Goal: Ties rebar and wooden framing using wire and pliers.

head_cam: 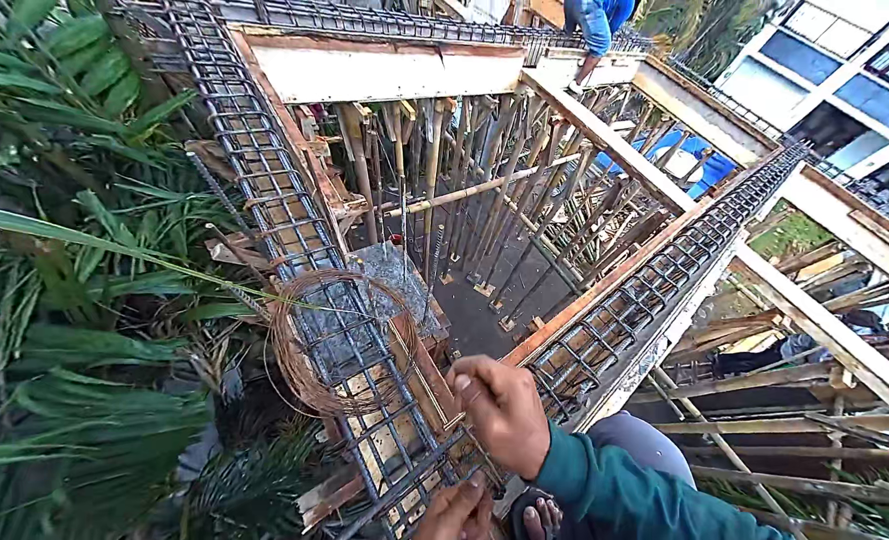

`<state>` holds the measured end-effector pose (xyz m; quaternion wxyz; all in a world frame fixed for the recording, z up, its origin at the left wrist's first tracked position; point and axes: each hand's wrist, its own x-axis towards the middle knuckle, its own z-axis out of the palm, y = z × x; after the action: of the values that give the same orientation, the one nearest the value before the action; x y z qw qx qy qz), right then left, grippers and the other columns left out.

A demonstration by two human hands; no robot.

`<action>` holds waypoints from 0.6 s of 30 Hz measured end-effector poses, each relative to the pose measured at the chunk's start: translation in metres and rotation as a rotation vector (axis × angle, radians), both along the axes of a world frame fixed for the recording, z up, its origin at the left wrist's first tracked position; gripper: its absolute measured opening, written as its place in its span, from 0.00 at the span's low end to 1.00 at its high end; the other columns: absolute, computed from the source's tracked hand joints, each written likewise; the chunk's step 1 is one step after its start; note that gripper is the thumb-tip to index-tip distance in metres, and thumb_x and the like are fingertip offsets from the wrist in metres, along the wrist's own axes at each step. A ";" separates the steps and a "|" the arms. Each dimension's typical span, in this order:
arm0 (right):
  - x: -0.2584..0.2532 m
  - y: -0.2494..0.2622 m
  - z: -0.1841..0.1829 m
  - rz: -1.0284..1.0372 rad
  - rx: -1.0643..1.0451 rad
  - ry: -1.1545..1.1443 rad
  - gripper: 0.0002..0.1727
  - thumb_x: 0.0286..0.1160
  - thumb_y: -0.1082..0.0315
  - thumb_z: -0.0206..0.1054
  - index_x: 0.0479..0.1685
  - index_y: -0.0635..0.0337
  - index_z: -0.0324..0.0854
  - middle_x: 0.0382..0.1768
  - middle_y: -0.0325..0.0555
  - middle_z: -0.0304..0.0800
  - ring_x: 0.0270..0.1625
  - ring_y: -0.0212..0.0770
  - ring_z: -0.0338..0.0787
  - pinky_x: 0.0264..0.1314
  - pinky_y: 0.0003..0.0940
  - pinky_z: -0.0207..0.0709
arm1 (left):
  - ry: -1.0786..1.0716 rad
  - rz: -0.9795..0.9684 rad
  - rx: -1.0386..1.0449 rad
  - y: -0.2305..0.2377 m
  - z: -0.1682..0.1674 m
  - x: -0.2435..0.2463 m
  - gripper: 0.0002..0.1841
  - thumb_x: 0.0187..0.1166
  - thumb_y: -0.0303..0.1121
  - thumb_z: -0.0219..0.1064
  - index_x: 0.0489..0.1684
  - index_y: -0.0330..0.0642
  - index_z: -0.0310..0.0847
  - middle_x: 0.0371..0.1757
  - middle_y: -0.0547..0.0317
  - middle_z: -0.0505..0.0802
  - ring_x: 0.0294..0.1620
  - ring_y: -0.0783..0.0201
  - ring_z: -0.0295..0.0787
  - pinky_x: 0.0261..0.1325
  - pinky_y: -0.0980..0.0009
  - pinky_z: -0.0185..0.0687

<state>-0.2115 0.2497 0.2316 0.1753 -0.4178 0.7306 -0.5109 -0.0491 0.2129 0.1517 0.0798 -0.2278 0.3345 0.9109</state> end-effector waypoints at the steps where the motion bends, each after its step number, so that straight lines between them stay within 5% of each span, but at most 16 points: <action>1: -0.005 -0.003 0.004 -0.025 0.008 -0.174 0.15 0.88 0.71 0.52 0.55 0.69 0.84 0.27 0.38 0.87 0.24 0.29 0.84 0.30 0.27 0.83 | -0.004 0.113 -0.117 0.001 0.001 0.000 0.24 0.96 0.39 0.39 0.26 0.52 0.76 0.12 0.78 0.70 0.09 0.81 0.56 0.12 0.84 0.54; 5: -0.010 -0.007 0.013 0.044 -0.044 -0.615 0.16 0.93 0.71 0.48 0.59 0.72 0.79 0.29 0.42 0.89 0.29 0.34 0.90 0.38 0.32 0.89 | 0.048 0.423 -0.248 -0.001 0.013 -0.001 0.25 0.95 0.36 0.39 0.22 0.54 0.74 0.13 0.79 0.70 0.11 0.83 0.56 0.15 0.84 0.54; 11: 0.011 0.009 0.010 0.291 -0.095 -0.420 0.16 0.90 0.73 0.49 0.59 0.72 0.81 0.40 0.39 0.86 0.36 0.25 0.82 0.44 0.23 0.80 | 0.209 0.446 -0.046 0.006 0.017 -0.020 0.26 0.95 0.40 0.42 0.19 0.55 0.77 0.11 0.77 0.72 0.11 0.81 0.63 0.17 0.83 0.61; 12: 0.008 0.010 0.014 0.278 -0.100 -0.383 0.15 0.89 0.73 0.51 0.57 0.72 0.82 0.41 0.40 0.87 0.35 0.24 0.81 0.41 0.22 0.79 | 0.208 0.475 -0.156 0.010 0.019 -0.025 0.24 0.95 0.37 0.44 0.25 0.53 0.81 0.15 0.76 0.78 0.15 0.81 0.70 0.22 0.82 0.68; 14: -0.004 0.012 0.025 0.226 -0.089 -0.289 0.15 0.89 0.73 0.52 0.54 0.70 0.84 0.41 0.38 0.88 0.32 0.21 0.79 0.36 0.19 0.76 | 0.200 0.545 -0.580 0.014 0.021 -0.032 0.13 0.92 0.30 0.51 0.51 0.41 0.85 0.37 0.71 0.92 0.37 0.80 0.87 0.46 0.79 0.86; 16: -0.024 0.015 0.038 0.211 -0.035 -0.109 0.15 0.89 0.73 0.53 0.52 0.69 0.87 0.41 0.39 0.90 0.35 0.21 0.81 0.40 0.18 0.77 | 0.189 0.657 -0.996 0.007 0.015 -0.033 0.19 0.90 0.38 0.58 0.66 0.31 0.81 0.62 0.59 0.90 0.62 0.76 0.85 0.66 0.73 0.82; 18: -0.049 0.020 0.050 0.298 0.149 0.162 0.16 0.88 0.71 0.54 0.50 0.65 0.90 0.42 0.44 0.93 0.43 0.29 0.88 0.50 0.27 0.82 | 0.168 0.840 -1.389 -0.004 0.016 -0.028 0.16 0.91 0.43 0.59 0.65 0.44 0.82 0.69 0.65 0.85 0.74 0.78 0.77 0.75 0.75 0.75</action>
<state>-0.2606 0.2698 0.2821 0.2201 -0.5469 0.7083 -0.3883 -0.0775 0.2085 0.1679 -0.4533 -0.2628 0.7144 0.4638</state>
